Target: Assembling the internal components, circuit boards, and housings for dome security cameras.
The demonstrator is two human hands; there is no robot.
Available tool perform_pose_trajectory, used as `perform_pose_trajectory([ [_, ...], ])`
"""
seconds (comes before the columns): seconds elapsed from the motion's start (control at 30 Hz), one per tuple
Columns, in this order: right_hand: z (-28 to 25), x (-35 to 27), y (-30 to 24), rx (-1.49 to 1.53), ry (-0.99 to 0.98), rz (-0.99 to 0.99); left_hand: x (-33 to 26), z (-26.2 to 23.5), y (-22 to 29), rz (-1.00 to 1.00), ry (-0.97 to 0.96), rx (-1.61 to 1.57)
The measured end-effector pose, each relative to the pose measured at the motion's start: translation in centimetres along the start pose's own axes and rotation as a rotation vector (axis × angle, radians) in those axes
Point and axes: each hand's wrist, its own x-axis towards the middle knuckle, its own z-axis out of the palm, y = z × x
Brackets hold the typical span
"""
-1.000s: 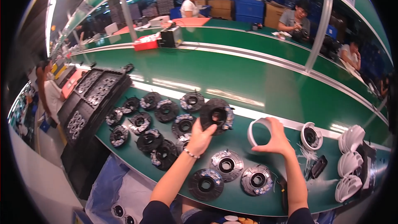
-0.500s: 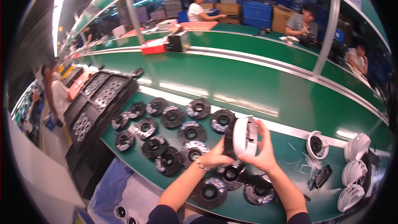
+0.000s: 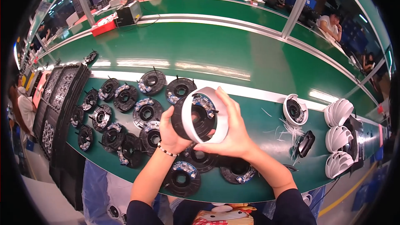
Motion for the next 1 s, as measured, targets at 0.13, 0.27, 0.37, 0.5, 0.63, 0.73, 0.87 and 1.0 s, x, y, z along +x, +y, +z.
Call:
perform_pose_trajectory([
  [0.13,1.2,-0.4,-0.2,-0.083,-0.048,0.012,0.0,-1.1,-0.9,0.096,-0.005,0.158],
  [0.27,1.0,-0.5,-0.2,-0.073,-0.051,-0.021,-0.4,-0.7,-1.0,0.094,-0.124,0.146],
  [0.37,0.2,-0.4,-0.3,0.008,-0.062,-0.033,-0.3,-0.6,-0.7,0.033,-0.165,0.096],
  [0.5,-0.6,0.1,-0.1,0.04,0.005,-0.027,-0.5,0.0,-0.4,0.016,-0.065,0.176],
  [0.63,0.1,-0.4,-0.1,-0.007,-0.051,-0.017,-0.4,0.2,-0.5,-0.021,-0.154,0.063],
  [0.73,1.4,-1.1,-0.4,-0.063,-0.063,-0.016,-0.2,0.0,-0.7,0.051,-0.099,0.14],
  [0.87,1.8,-1.1,-0.3,-0.123,-0.041,-0.072,-0.4,-0.1,-0.9,0.078,-0.006,0.178],
  [1.0,2.1,-1.2,-0.1,-0.203,-0.037,-0.094,-0.4,-0.3,-1.1,0.085,0.006,0.216],
])
